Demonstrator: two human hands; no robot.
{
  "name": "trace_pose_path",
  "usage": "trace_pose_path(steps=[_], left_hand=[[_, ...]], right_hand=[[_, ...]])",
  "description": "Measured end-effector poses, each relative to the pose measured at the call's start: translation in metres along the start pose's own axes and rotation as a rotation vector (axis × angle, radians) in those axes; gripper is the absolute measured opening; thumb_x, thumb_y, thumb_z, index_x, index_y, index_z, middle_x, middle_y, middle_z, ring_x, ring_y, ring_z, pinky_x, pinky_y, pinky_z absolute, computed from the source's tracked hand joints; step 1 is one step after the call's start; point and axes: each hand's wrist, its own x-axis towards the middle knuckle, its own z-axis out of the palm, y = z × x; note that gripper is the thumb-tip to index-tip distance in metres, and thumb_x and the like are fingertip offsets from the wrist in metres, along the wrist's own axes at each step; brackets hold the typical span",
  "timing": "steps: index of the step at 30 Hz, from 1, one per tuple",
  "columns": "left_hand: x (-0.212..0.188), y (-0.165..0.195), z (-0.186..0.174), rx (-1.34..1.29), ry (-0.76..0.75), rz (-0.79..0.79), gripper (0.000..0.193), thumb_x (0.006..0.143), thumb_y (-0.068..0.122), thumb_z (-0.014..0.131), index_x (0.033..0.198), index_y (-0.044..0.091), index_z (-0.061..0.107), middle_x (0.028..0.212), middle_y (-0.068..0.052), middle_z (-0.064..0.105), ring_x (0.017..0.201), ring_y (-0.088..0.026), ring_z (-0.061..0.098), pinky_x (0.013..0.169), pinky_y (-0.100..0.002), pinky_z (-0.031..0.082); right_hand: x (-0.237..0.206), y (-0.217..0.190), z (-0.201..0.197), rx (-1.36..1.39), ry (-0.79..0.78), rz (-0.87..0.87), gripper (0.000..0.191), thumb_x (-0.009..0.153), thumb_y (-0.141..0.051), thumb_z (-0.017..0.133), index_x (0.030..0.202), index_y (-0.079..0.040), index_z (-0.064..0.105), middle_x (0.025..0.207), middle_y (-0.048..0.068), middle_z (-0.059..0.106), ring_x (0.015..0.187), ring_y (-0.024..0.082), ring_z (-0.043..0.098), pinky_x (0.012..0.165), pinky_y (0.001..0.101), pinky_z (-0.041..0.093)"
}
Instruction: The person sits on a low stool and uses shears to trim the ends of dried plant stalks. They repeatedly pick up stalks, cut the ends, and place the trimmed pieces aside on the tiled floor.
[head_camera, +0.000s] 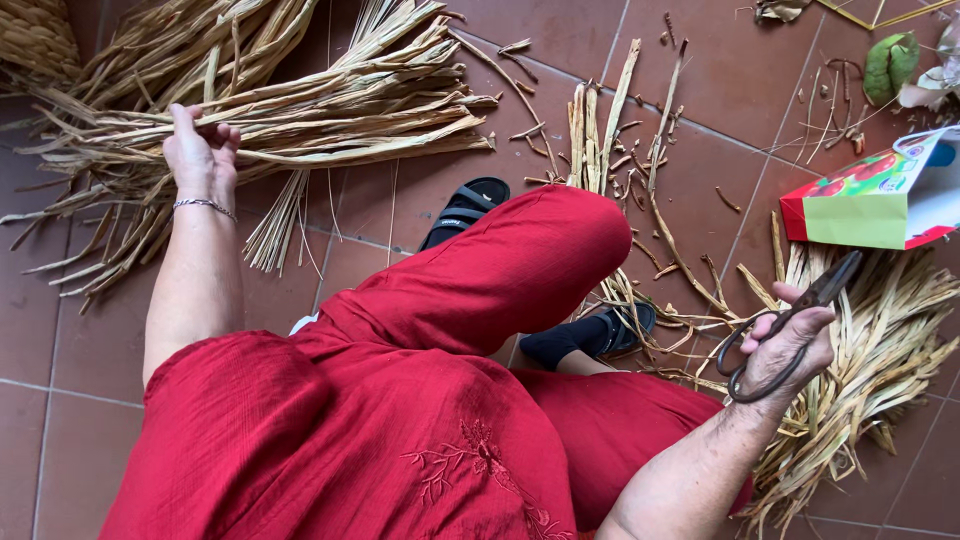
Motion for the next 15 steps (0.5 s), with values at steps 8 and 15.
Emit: trace_pose_path(steps=[8, 15], left_hand=[[0.012, 0.008, -0.011, 0.297, 0.202, 0.056, 0.032, 0.093, 0.008, 0.063, 0.120, 0.008, 0.046, 0.085, -0.008, 0.054, 0.058, -0.013, 0.054, 0.050, -0.030, 0.042], [-0.016, -0.020, 0.120, 0.289, -0.651, 0.287, 0.033, 0.103, 0.000, 0.056, 0.135, 0.004, 0.050, 0.098, -0.004, 0.062, 0.076, -0.010, 0.059, 0.062, -0.025, 0.046]], right_hand=[[-0.019, -0.003, -0.012, 0.009, -0.018, 0.020, 0.088, 0.103, -0.078, 0.039, 0.126, 0.004, 0.061, 0.073, -0.002, 0.046, 0.059, 0.006, 0.045, 0.050, 0.0214, 0.036], [-0.040, -0.003, -0.032, 0.058, 0.041, 0.065, 0.080, 0.105, -0.072, 0.045, 0.126, 0.003, 0.061, 0.072, -0.002, 0.047, 0.058, 0.005, 0.044, 0.049, 0.0208, 0.036]])
